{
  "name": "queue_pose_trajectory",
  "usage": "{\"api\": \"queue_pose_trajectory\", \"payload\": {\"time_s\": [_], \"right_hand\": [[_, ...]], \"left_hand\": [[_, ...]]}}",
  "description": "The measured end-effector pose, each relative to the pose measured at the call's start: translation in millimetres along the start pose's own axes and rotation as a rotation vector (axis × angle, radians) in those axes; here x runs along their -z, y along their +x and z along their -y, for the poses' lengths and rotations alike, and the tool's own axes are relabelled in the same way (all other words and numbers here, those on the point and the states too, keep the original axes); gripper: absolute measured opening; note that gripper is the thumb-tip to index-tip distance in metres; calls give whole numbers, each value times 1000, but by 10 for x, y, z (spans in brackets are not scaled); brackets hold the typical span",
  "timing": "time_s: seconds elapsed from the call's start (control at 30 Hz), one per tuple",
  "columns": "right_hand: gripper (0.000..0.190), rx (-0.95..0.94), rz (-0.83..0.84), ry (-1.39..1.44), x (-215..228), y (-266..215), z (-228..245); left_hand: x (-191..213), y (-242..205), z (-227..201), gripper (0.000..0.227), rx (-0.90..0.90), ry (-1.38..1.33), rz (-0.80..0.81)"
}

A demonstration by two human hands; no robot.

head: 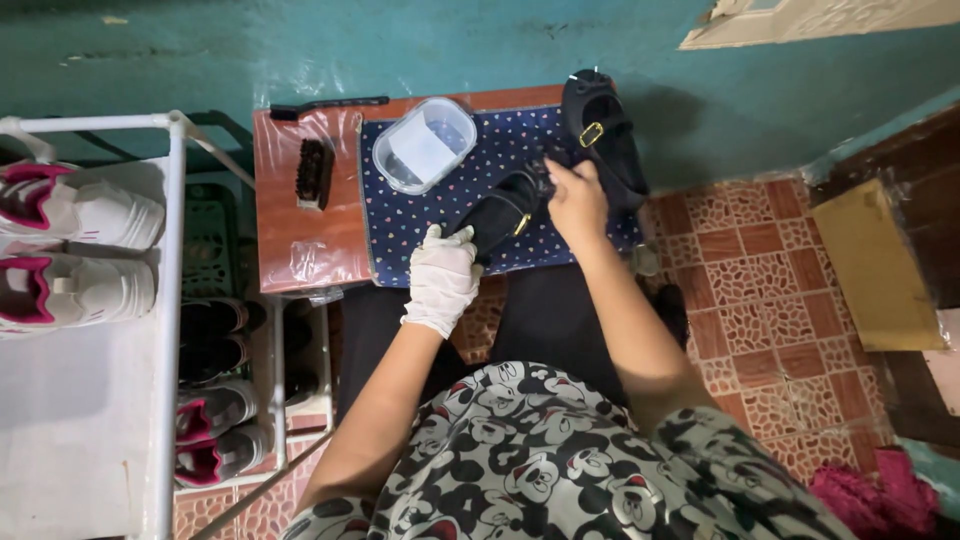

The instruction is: The person cleans a pair of black shoes using a brush and a cloth. They scrub the soles and uppers of both shoes, wipe them down, and then place them on a nearby shoe rack.

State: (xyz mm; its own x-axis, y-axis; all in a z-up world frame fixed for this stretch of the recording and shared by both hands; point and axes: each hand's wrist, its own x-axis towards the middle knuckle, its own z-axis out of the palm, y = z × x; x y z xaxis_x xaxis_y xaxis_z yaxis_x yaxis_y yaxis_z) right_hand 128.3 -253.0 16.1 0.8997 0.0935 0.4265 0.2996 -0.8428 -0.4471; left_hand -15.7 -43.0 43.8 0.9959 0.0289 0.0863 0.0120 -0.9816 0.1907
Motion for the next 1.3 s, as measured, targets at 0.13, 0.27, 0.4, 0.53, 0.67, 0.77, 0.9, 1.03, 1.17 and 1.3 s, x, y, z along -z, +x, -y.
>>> {"api": "queue_pose_trajectory", "payload": {"time_s": [0.13,0.27,0.4,0.53,0.67,0.77,0.9,1.03,1.17,1.3], "right_hand": [[26,-116,34,-99,-12,130,-349],[33,143,-220,75,206,69,-49],[44,239,-251,-19,-330,-468,-190],[46,265,-219,-40,-132,-654,-256],[39,160,90,-20,195,-580,-316],[36,148,77,127,447,-342,-164],[34,237,-111,333,312,-226,335],[46,356,-219,152,-189,-550,258],[44,333,-179,198,-3,-632,128],[37,276,-32,333,345,-462,61]], "left_hand": [[-277,55,58,29,25,-39,30],[-311,90,63,31,45,-41,31],[-319,76,61,34,18,-59,-7],[-335,81,37,34,55,-78,34],[-452,131,65,36,55,-36,52],[-550,142,93,38,58,-21,52],[-416,107,73,41,52,-34,32],[-254,92,-2,38,64,-26,38],[-225,71,-9,36,62,-35,57],[-906,173,48,26,72,-6,-118]]}}
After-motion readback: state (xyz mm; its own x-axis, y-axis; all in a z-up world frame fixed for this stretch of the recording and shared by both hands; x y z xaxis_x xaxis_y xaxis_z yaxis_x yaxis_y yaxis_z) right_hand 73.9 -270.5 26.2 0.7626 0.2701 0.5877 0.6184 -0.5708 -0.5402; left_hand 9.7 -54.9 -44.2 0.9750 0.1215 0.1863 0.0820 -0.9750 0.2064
